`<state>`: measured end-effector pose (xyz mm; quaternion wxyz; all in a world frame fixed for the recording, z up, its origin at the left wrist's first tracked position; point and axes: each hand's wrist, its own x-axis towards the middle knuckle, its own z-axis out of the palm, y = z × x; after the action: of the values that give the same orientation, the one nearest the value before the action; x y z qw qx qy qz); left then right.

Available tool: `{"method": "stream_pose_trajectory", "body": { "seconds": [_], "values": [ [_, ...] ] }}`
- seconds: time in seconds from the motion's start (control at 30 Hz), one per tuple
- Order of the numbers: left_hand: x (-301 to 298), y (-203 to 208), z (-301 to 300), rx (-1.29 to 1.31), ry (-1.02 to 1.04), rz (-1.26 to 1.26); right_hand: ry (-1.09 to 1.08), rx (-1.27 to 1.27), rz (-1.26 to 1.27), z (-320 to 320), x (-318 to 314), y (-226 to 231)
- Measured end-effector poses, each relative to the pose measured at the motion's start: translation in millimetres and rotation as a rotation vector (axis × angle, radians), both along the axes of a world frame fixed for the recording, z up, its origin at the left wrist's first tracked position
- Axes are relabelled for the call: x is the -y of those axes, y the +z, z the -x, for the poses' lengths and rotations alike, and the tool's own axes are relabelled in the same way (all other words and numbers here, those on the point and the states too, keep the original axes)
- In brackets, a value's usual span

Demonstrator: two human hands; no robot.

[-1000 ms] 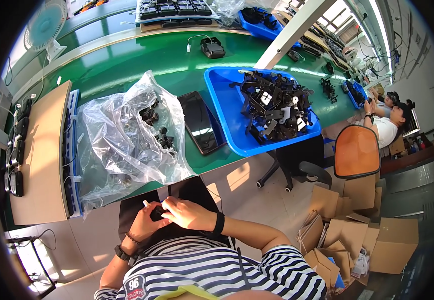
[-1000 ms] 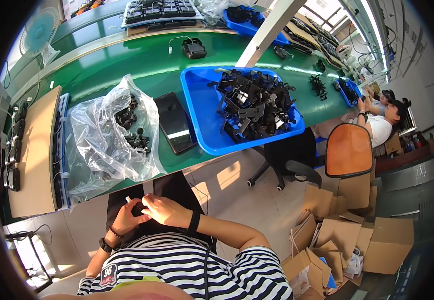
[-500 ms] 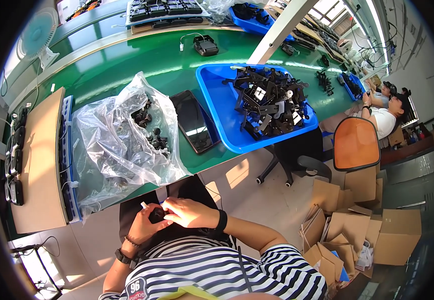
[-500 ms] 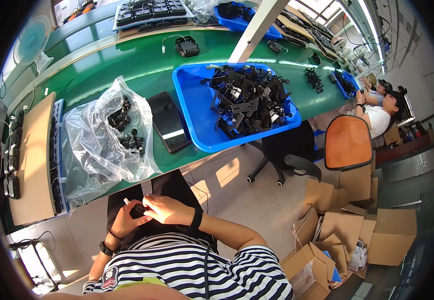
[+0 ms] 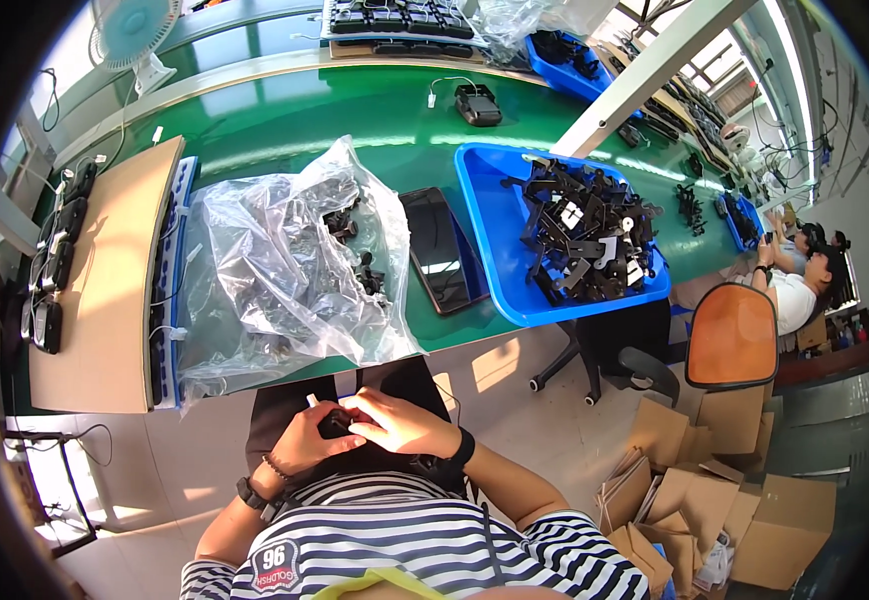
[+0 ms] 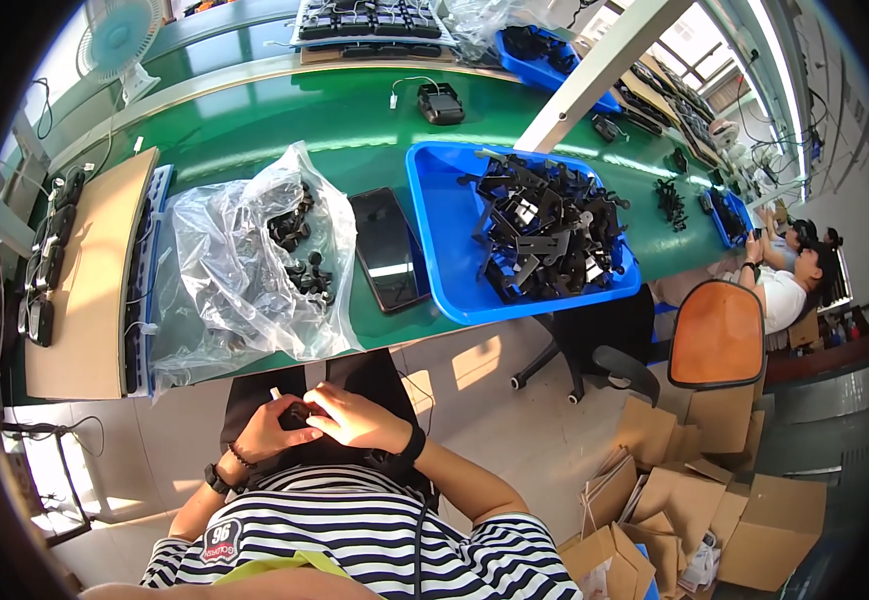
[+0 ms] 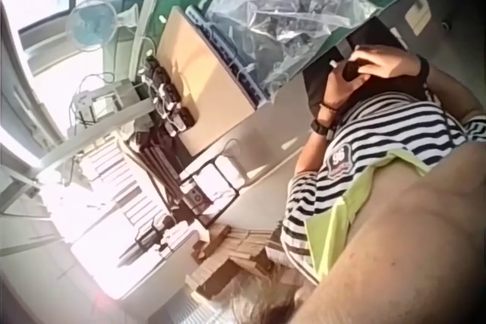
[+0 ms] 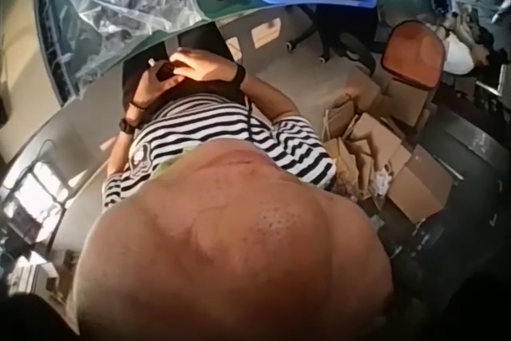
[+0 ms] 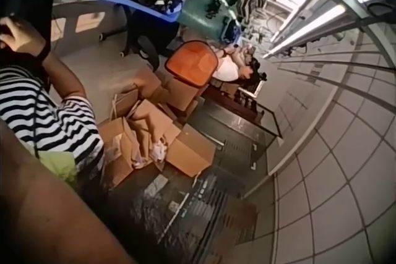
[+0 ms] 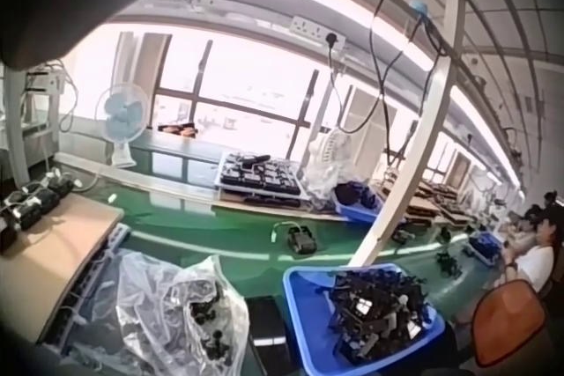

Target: Manually assembling small plastic components and placing them into storage bins or bags on a production line.

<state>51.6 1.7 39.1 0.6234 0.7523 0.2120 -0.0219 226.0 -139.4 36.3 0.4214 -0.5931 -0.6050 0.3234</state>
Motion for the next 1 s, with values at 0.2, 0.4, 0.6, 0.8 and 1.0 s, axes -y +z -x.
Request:
{"method": "stream_pose_trajectory", "body": {
  "seconds": [0.2, 0.4, 0.6, 0.8, 1.0],
  "values": [
    [8, -9, 0, 0.026, 0.041, 0.05, -0.104, 0.008, 0.086, 17, 2, -11],
    [4, -5, -2, -0.031, 0.022, 0.07, -0.055, -0.008, 0.03, 7, 2, -4],
    [7, -7, -2, -0.008, 0.04, 0.03, -0.104, 0.128, 0.099, 18, -4, -17],
    [6, 7, -4, -0.05, 0.019, 0.135, 0.019, -0.085, 0.064, 1, 1, -9],
    [9, 3, -3, -0.009, 0.011, 0.069, -0.057, -0.092, 0.185, 9, 3, -8]
  ]
}}
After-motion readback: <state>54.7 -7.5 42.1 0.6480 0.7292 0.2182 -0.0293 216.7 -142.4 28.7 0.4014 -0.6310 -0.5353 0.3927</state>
